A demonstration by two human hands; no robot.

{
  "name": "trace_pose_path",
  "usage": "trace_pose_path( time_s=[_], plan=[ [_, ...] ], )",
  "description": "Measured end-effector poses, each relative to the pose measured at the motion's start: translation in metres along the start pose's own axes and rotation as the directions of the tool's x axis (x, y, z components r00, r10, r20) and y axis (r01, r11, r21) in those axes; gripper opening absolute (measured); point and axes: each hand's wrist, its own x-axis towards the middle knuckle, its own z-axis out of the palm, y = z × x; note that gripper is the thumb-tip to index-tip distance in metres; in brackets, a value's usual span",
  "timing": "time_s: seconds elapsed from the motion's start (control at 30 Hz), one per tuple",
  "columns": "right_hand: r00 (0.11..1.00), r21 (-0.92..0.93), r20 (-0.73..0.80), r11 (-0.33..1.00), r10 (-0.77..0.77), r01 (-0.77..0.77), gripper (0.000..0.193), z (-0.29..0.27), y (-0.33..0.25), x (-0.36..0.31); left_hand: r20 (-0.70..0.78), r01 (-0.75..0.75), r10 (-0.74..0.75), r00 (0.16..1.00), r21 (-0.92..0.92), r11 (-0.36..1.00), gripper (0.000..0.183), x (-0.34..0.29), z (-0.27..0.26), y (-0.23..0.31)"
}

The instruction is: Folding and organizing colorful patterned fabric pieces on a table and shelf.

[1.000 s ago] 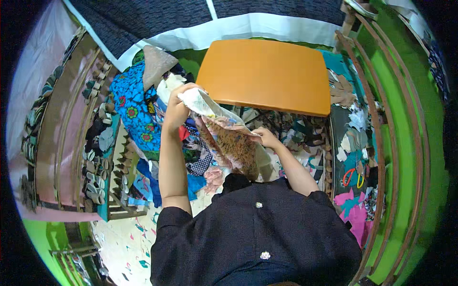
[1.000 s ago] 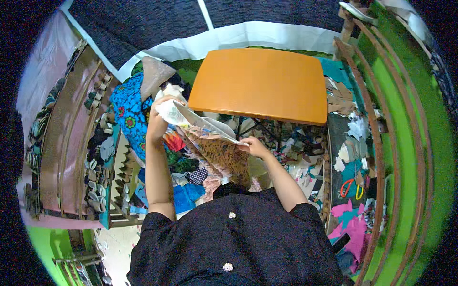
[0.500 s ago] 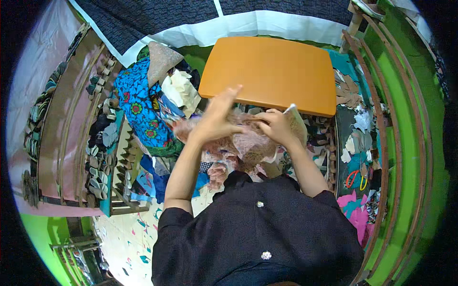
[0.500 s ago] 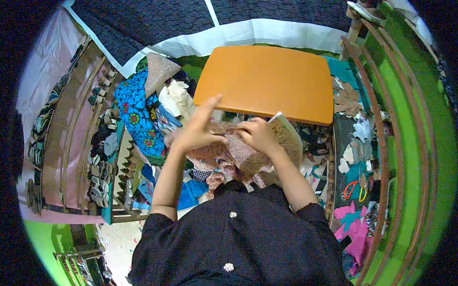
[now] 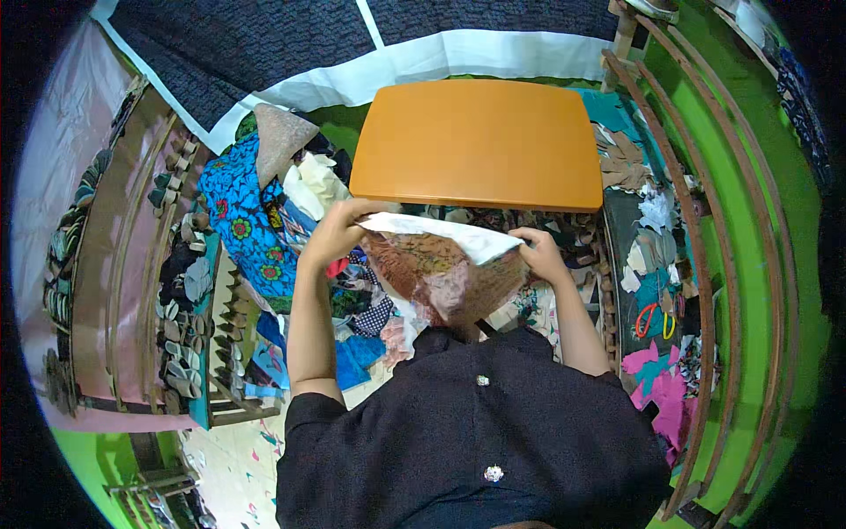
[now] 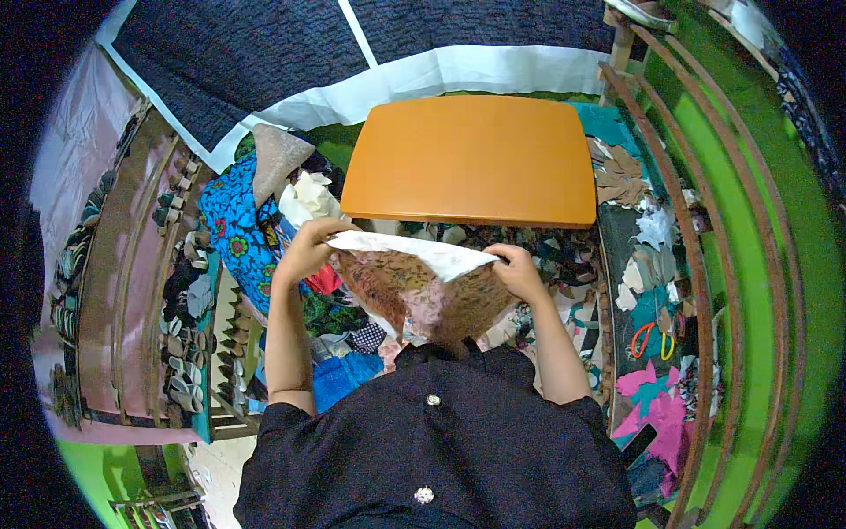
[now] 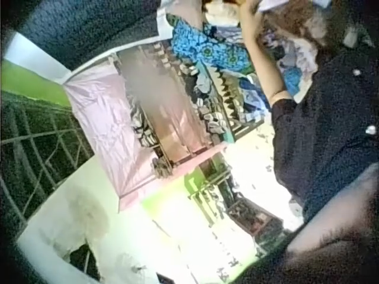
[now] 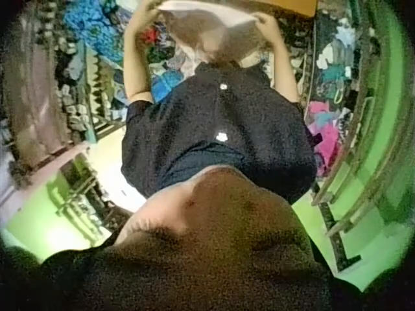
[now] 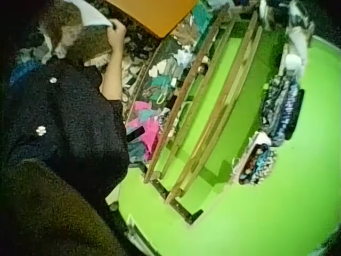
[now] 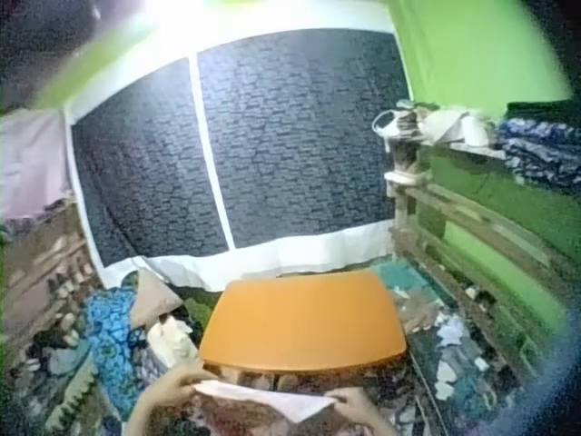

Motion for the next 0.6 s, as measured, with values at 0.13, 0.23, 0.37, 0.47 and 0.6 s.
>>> trace_pose_path(
  time_s=[0.13,0.23,0.37,0.47,0.6],
  plan=[
    [0.997,0.098,-0.064,0.994,0.046,-0.039,0.019,0.005,-0.027,0.011,0.009,0.227,-0.228,0.974,0.085,0.97,0.038,-0.016,-0.001,-0.018],
    [0.997,0.029,-0.051,0.998,0.055,-0.054,0.016,0.003,-0.054,0.025,-0.094,0.101,-0.089,0.992,0.137,0.985,0.042,-0.021,0.008,-0.035],
    [0.983,-0.031,0.041,0.983,-0.179,0.181,0.014,0.026,-0.088,0.047,-0.156,-0.175,0.2,0.967,0.156,0.972,0.079,0.012,0.053,0.03],
    [0.981,-0.099,0.177,0.99,-0.08,0.099,0.02,0.027,-0.109,0.051,-0.019,-0.295,0.301,0.953,0.149,0.944,0.048,0.036,0.062,0.019],
    [0.979,-0.191,0.115,0.964,-0.168,0.187,0.032,0.02,-0.07,0.054,-0.327,-0.102,0.117,0.938,0.063,0.993,0.038,0.037,0.024,0.011]
  ],
)
